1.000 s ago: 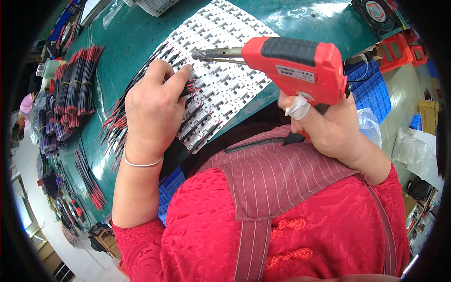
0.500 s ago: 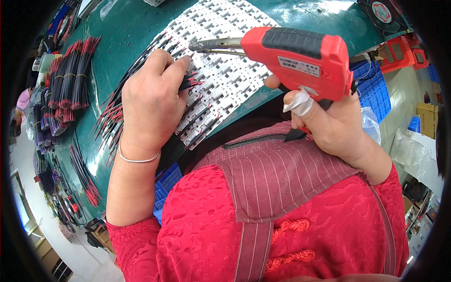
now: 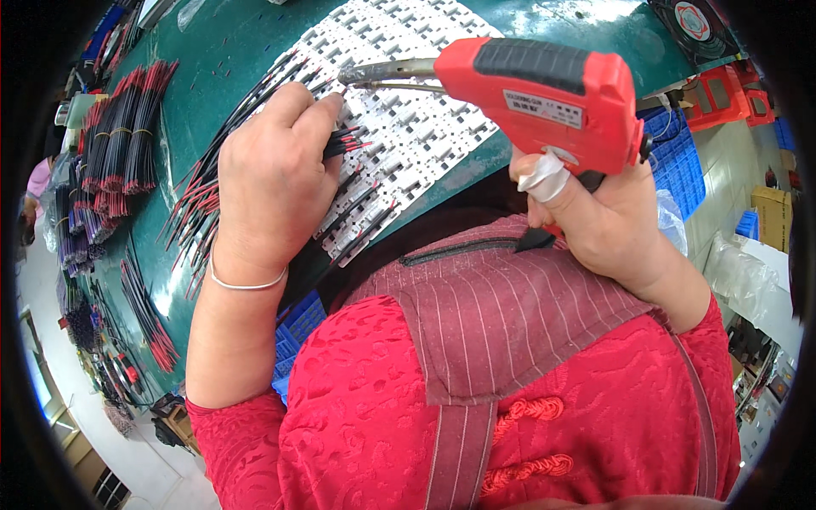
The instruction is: The person solders wire leads onto a board by aligning each wire onto the board contacts by hand and applying heat to the connections with a soldering gun.
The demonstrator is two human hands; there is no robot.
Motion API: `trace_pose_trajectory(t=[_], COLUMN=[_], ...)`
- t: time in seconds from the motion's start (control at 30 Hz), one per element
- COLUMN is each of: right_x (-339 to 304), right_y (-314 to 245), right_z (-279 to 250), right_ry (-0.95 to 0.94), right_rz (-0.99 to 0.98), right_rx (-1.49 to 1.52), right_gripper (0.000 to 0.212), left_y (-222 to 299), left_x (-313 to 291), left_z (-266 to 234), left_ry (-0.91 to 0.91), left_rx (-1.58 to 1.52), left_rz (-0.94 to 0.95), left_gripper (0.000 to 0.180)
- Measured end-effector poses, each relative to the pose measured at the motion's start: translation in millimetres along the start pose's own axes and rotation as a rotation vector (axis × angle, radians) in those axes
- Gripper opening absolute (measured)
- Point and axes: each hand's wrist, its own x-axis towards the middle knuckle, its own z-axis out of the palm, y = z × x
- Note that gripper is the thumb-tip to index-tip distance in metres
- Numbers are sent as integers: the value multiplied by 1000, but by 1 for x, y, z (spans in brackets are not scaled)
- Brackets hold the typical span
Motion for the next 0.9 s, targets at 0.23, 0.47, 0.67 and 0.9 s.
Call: trace_pose_trajectory(t=[0.23, 0.47, 0.67, 0.9], right_x=[2, 1, -3, -2], right_y=[3, -3, -2, -1], right_z=[2, 1, -2, -1], right_ry=[72, 63, 55, 57], right_rz=[-71, -35, 24, 20], right_rx=[115, 135, 132, 113], right_gripper=[23, 18, 18, 21], left_y=[1, 1, -7, -14], left_x=[2, 2, 5, 5], left_z=[0, -3, -4, -2], left_ry=[0, -14, 76, 88], left_rx=[-3, 13, -8, -41], left_rz=[-10, -17, 37, 54], left_gripper=[41, 40, 36, 37])
